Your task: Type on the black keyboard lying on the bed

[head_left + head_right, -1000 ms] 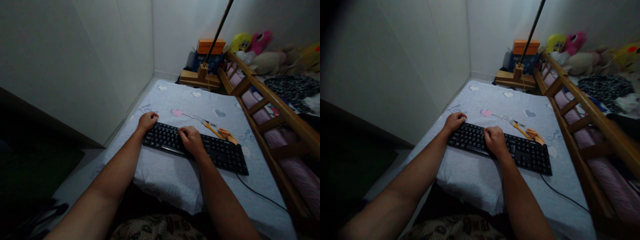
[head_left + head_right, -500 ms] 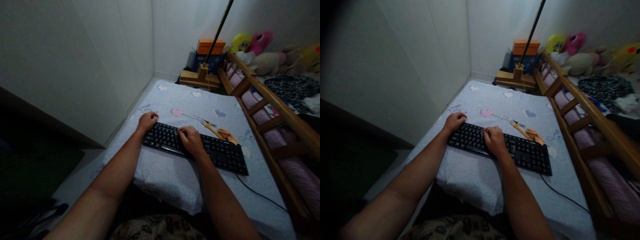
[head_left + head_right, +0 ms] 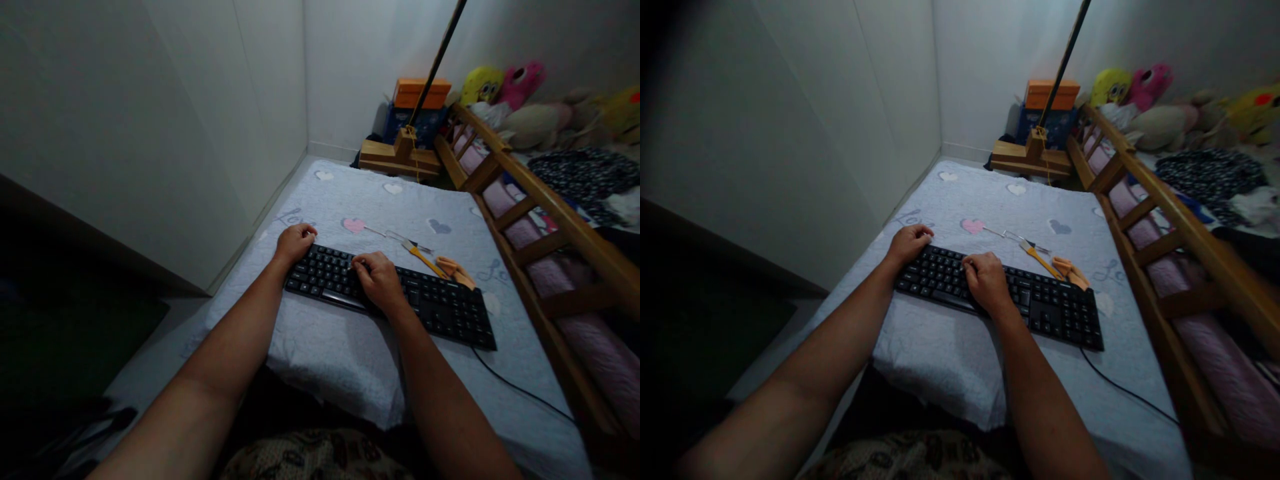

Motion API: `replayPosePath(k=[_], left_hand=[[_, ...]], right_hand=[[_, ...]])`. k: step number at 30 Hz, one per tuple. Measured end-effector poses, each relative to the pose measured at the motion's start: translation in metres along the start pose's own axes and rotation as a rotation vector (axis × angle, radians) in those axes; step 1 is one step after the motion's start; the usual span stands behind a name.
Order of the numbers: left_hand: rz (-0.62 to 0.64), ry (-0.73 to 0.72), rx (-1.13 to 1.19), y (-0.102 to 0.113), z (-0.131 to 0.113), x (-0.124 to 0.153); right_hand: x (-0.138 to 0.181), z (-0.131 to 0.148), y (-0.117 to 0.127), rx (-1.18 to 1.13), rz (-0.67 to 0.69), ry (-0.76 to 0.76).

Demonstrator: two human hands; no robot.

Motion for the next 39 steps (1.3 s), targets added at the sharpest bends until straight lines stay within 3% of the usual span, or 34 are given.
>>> replayPosePath(k=[39], left_hand=[[0.009, -0.002, 0.012, -0.0013, 0.0011, -0.0008]], right_hand=[[-0.0003, -0.0008, 0.0010, 0.004, 0.012, 0.001]])
Point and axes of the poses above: each hand's wrist, its own x-axis away from the middle knuckle, its own y-axis out of the back of the hand, z = x × y, the point moved 6 cm from there along -x, towards the middle knuckle, and after that the axes turned 7 degrees about x, right-handed, at the moved point
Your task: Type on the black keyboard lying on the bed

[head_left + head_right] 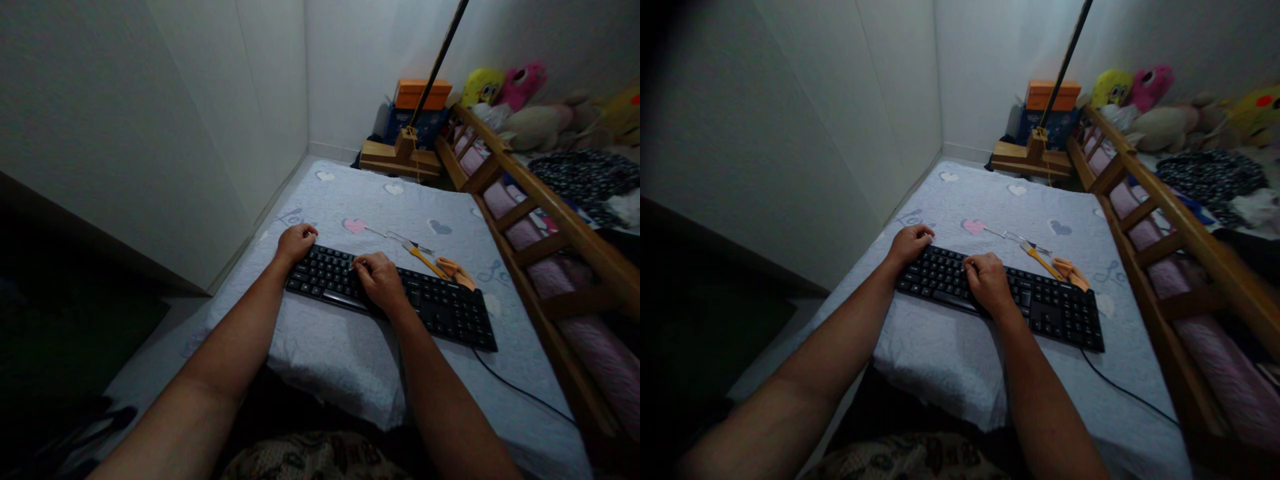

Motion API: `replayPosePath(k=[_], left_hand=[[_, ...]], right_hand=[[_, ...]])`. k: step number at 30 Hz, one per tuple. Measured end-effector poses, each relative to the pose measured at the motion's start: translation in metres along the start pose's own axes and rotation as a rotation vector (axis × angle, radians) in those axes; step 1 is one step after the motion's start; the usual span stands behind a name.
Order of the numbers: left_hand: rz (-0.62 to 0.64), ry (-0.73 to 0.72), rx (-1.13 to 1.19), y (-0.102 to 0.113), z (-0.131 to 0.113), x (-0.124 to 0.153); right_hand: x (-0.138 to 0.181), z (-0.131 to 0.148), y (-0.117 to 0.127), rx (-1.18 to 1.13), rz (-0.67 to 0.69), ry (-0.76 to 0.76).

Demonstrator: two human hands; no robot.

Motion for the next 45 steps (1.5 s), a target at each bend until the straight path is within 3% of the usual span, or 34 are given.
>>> replayPosePath(k=[22, 33, 45], left_hand=[[-0.003, 0.014, -0.008, 0.001, -0.003, 0.002], [-0.008, 0.006, 0.001, 0.000, -0.002, 0.001], [-0.024, 0.003, -0.031, -0.002, 0.001, 0.001]], right_hand=[[-0.004, 0.006, -0.006, 0.020, 0.009, 0.012], [-0.021, 0.011, -0.007, 0.162, 0.148, 0.052], [-0.014, 0.004, -0.007, 0.084, 0.042, -0.008]])
Point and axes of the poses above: each hand's wrist, its own x-axis away from the middle knuckle, its own y-axis out of the back of the hand, z = x × y, the point moved 6 cm from there along -x, towards the middle knuckle, and after that the axes turned 7 degrees about x, right-handed, at the moved point
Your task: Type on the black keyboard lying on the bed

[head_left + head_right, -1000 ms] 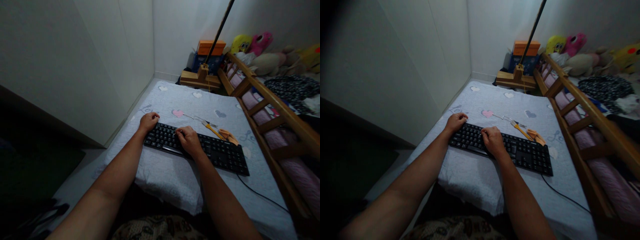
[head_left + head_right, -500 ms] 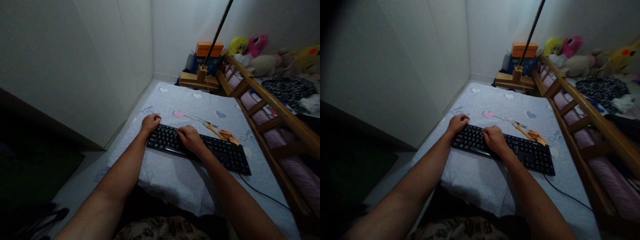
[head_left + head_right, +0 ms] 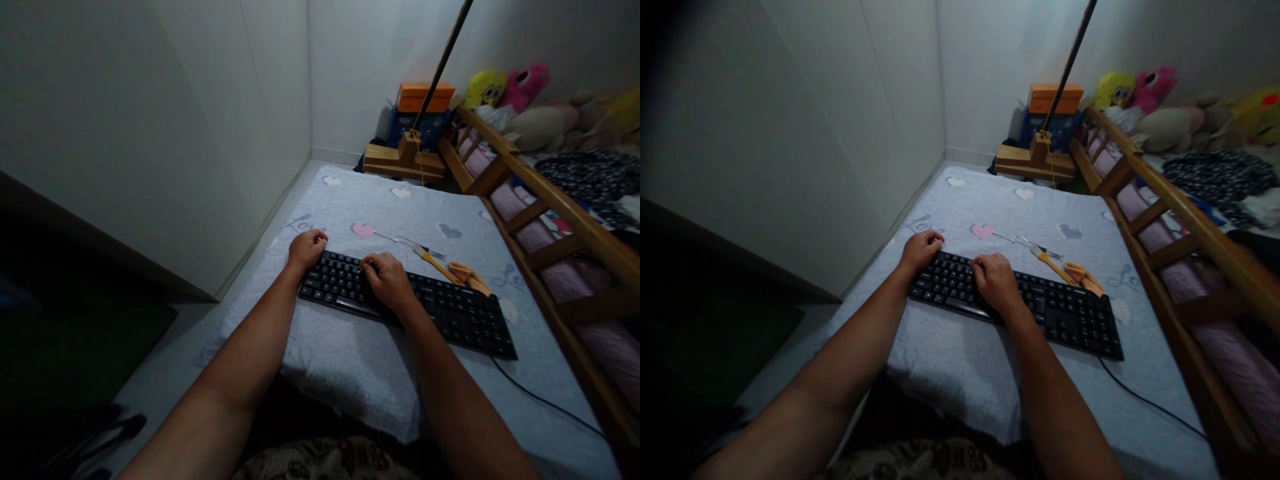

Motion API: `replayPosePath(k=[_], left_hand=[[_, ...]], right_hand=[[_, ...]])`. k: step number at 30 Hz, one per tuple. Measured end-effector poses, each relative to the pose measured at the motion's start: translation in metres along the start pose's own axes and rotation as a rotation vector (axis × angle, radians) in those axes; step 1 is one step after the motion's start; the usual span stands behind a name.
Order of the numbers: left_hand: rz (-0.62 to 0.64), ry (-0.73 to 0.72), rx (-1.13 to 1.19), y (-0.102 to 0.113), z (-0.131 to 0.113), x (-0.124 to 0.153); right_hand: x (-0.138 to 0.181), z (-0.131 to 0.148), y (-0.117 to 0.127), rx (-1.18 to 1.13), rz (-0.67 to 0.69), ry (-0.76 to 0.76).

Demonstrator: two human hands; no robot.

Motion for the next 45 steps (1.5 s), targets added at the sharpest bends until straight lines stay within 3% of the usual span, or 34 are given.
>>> replayPosePath(k=[19, 33, 45], left_hand=[[0.020, -0.013, 0.058, 0.0020, -0.0011, -0.0005], [-0.019, 0.009, 0.080, 0.0034, -0.0018, -0.0013], [-0.019, 0.020, 0.065, 0.0030, -0.0023, -0.0014]], right_hand=[[0.0001, -0.0086, -0.0020, -0.049, -0.094, -0.021], [0.0039, -0.0016, 0.0001, -0.086, -0.042, -0.017], [0.0028, -0.0068, -0.0001, -0.065, -0.087, -0.052]])
Point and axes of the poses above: each hand's wrist, its own x-axis away from the middle knuckle, its own y-axis out of the back of the hand, z = x × y, the point moved 6 cm from there along -x, towards the middle knuckle, and after that the axes turned 7 degrees about x, right-handed, at the moved point
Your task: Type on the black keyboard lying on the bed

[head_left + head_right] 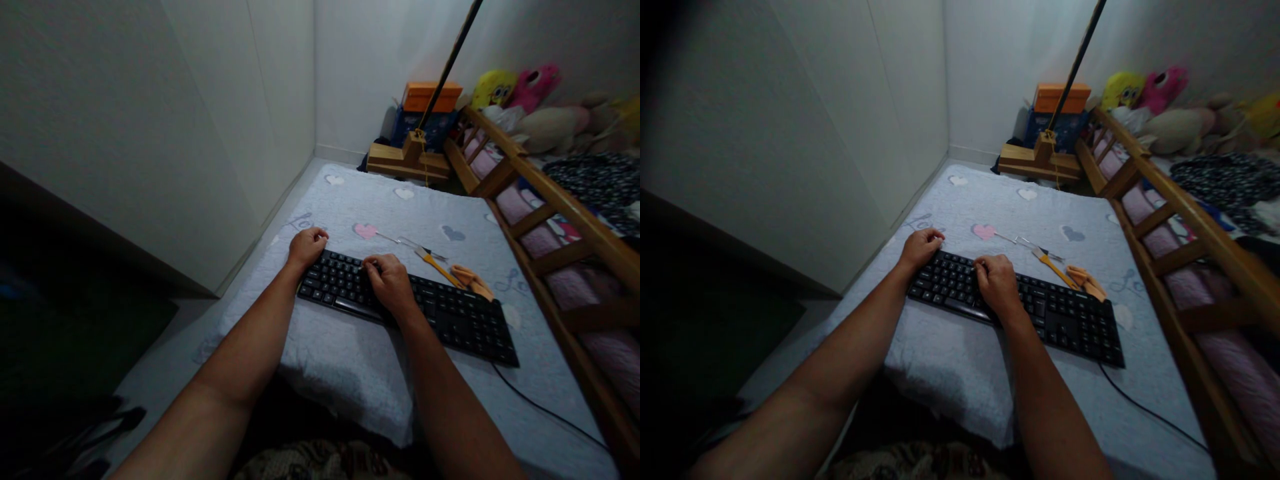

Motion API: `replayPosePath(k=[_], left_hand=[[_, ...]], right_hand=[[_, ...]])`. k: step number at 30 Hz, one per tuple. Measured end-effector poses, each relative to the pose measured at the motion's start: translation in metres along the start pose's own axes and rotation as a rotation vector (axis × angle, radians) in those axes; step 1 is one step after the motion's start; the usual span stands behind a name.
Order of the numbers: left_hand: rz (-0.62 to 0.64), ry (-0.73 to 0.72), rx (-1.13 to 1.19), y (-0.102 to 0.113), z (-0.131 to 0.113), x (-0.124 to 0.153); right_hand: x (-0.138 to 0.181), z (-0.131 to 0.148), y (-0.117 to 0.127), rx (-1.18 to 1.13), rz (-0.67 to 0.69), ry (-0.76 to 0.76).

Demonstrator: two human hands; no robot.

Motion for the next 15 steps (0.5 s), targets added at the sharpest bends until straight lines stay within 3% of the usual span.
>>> replayPosePath(k=[15], left_hand=[[-0.031, -0.004, 0.050, 0.0027, 0.0013, -0.0014]], right_hand=[[-0.0018, 0.0019, -0.0063, 0.010, 0.016, 0.023]])
Point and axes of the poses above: each hand's wrist, its own x-axis away from the middle knuckle, its own y-axis out of the back of the hand, z = x × y, the point moved 6 cm from there along -x, towards the middle knuckle, and after that the axes turned 7 degrees about x, right-handed, at the moved point
